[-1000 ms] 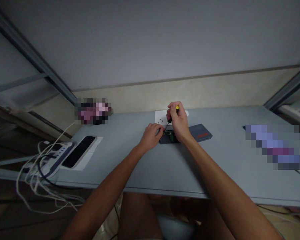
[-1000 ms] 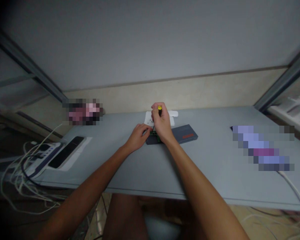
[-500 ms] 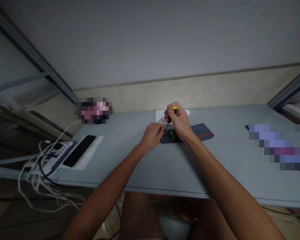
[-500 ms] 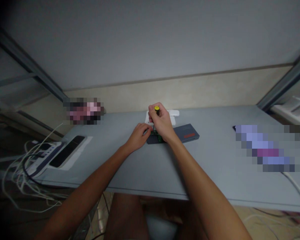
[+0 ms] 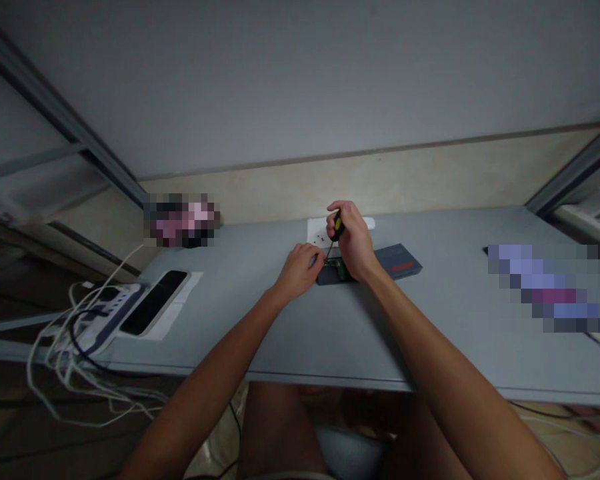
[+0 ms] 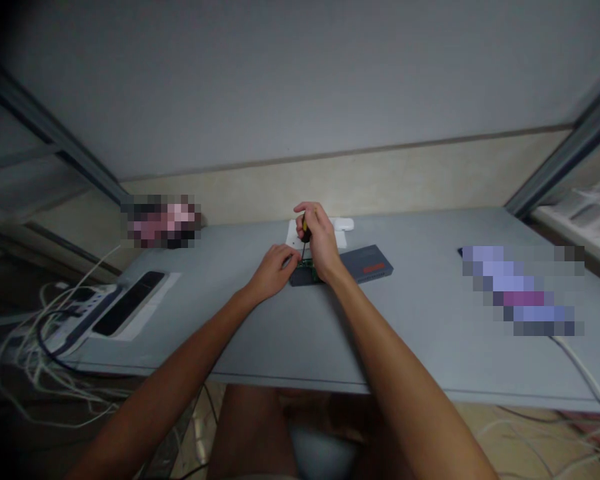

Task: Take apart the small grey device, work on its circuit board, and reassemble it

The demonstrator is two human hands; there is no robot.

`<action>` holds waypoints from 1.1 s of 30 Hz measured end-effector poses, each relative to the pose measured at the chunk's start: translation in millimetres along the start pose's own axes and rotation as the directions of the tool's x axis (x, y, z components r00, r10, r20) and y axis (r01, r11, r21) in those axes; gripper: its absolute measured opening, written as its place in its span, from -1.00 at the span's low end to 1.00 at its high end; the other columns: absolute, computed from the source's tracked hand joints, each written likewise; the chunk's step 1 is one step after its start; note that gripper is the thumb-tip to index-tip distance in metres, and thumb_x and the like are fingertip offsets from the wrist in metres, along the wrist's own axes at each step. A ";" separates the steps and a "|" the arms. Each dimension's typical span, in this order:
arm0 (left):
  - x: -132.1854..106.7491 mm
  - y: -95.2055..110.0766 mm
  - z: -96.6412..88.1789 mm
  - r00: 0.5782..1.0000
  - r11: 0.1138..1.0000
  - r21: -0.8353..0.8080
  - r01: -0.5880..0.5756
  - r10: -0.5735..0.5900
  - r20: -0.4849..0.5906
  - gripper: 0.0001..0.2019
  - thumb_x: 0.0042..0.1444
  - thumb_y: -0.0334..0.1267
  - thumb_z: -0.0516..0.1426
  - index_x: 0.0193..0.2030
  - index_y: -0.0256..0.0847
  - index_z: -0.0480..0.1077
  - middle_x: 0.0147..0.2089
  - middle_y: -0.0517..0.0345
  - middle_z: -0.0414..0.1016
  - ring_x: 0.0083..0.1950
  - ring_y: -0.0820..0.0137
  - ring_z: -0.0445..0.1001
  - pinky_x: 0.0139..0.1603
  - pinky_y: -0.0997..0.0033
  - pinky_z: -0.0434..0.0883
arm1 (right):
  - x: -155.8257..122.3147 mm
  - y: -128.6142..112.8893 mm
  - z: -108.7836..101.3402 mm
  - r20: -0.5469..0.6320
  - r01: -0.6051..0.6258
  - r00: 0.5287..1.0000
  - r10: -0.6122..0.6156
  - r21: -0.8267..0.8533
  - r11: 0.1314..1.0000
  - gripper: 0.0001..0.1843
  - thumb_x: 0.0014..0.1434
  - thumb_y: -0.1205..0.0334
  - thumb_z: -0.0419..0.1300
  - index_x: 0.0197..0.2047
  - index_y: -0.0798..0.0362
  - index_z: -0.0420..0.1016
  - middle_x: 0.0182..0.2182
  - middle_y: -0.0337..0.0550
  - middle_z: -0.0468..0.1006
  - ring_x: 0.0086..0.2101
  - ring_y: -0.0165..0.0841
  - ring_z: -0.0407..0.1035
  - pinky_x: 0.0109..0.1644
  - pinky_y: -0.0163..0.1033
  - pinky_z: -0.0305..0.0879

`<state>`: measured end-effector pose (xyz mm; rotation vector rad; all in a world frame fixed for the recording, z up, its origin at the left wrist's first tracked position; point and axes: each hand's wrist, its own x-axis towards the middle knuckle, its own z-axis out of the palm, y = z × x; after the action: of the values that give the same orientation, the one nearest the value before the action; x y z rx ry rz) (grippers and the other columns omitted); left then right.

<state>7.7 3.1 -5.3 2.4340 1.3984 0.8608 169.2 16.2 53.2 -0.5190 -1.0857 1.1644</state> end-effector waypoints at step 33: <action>-0.2 -3.6 -1.2 1.000 0.999 -0.032 -0.007 0.007 0.009 -0.79 0.47 -0.32 0.12 -0.11 -0.13 0.61 -0.07 0.05 0.67 0.03 0.19 0.54 0.19 0.14 0.44 | -5.3 -12.4 2.0 0.036 -0.072 0.997 0.072 -0.010 0.997 -0.39 0.13 -0.36 0.52 -0.27 -0.10 0.33 -0.41 -0.35 0.44 -0.42 -0.42 0.26 -0.30 -0.26 0.21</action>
<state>4.4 4.7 -6.1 2.4174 1.3632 0.8659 173.3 6.5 61.9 -0.5495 -1.1113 1.2365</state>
